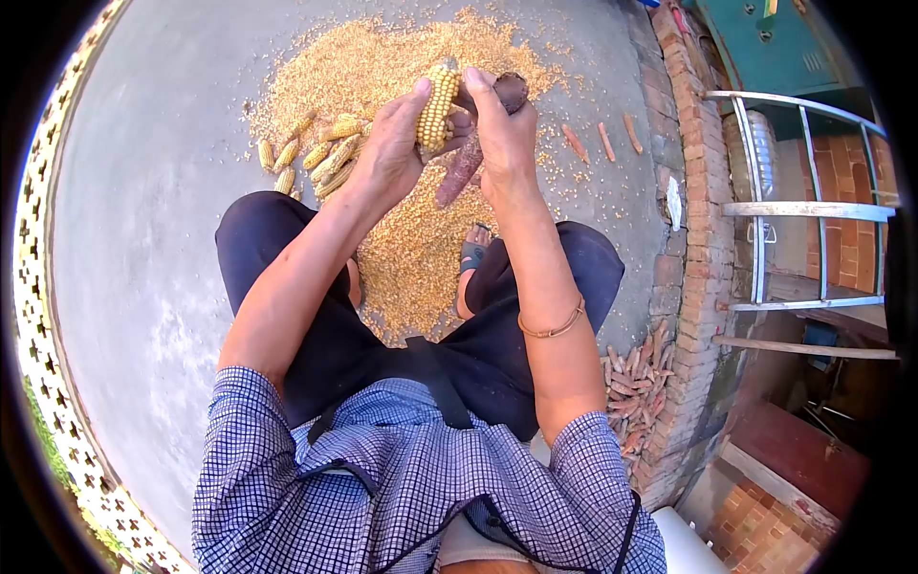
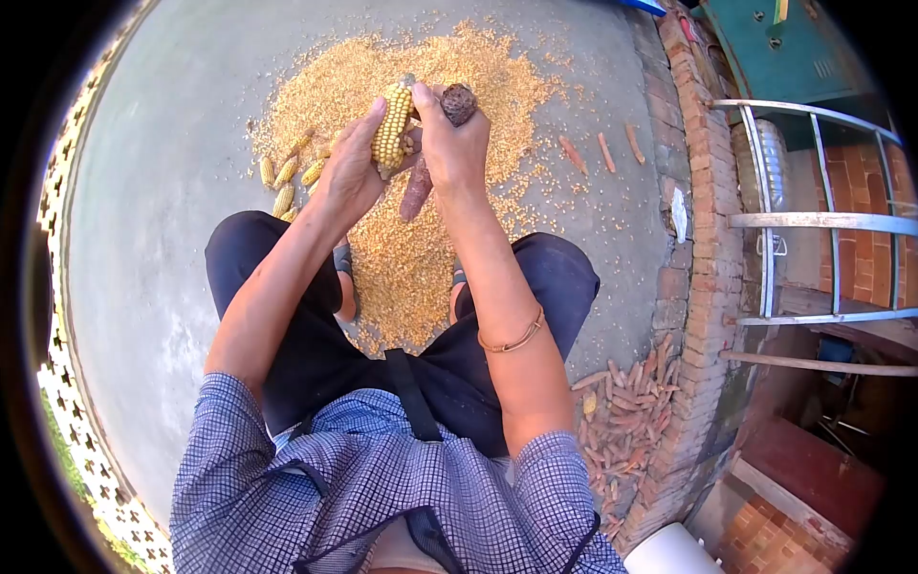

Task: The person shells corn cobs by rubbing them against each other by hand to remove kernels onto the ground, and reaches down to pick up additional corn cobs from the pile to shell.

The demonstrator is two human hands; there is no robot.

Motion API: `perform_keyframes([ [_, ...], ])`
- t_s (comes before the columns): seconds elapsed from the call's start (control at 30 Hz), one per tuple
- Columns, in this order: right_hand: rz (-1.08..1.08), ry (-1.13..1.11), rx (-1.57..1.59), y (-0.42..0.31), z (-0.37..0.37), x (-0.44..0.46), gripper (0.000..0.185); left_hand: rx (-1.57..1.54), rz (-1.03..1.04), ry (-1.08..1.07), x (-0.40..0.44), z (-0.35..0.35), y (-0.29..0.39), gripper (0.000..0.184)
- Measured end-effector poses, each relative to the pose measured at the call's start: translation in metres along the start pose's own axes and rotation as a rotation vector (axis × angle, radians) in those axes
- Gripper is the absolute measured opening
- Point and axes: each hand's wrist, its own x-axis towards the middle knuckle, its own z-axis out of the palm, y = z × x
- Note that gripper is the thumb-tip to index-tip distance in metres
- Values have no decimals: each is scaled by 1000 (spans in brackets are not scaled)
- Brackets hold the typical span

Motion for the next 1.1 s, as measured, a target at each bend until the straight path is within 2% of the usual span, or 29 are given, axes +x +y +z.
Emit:
perform_keyframes([
  [0.03,15,-2,49,-2,0,-2,31,39,33,-33,3,0,-2,41],
  [0.1,-29,-14,-121,11,-4,1,41,110,93,-95,8,-1,-14,40],
  [0.17,-128,52,-312,26,2,7,45,181,38,-84,8,-3,-23,39],
  [0.3,-227,233,-564,23,12,-3,36,125,9,19,2,6,-28,40],
  [0.33,-232,325,-759,13,13,-6,33,75,-18,30,-1,11,-25,41],
  [0.47,-326,302,-643,25,13,0,35,70,-11,-89,-2,0,-18,44],
  [0.57,-232,107,-419,36,4,15,34,149,44,5,1,3,-14,56],
  [0.6,-5,-4,-207,9,4,3,31,286,85,5,1,1,-10,55],
  [0.7,75,-18,149,-2,0,2,24,690,201,1,1,-2,1,55],
  [0.73,39,-8,167,-3,2,0,24,965,310,116,2,-1,-4,51],
  [0.83,-6,70,121,3,5,-4,23,1231,473,91,-5,13,-11,44],
  [0.87,16,116,44,8,4,-2,23,1287,385,72,-9,20,-11,40],
  [0.9,40,166,-33,11,5,-1,22,1287,402,64,-8,19,-14,40],
  [1.0,-83,258,-221,12,7,2,25,1275,423,59,-6,15,-15,41],
  [1.03,-129,276,-311,14,7,3,26,1192,427,57,-5,13,-18,42],
  [1.07,-289,357,-379,28,6,10,29,1112,426,52,-5,10,-22,43],
  [1.1,-279,313,-301,33,3,10,28,1031,420,50,-8,10,-22,44],
])
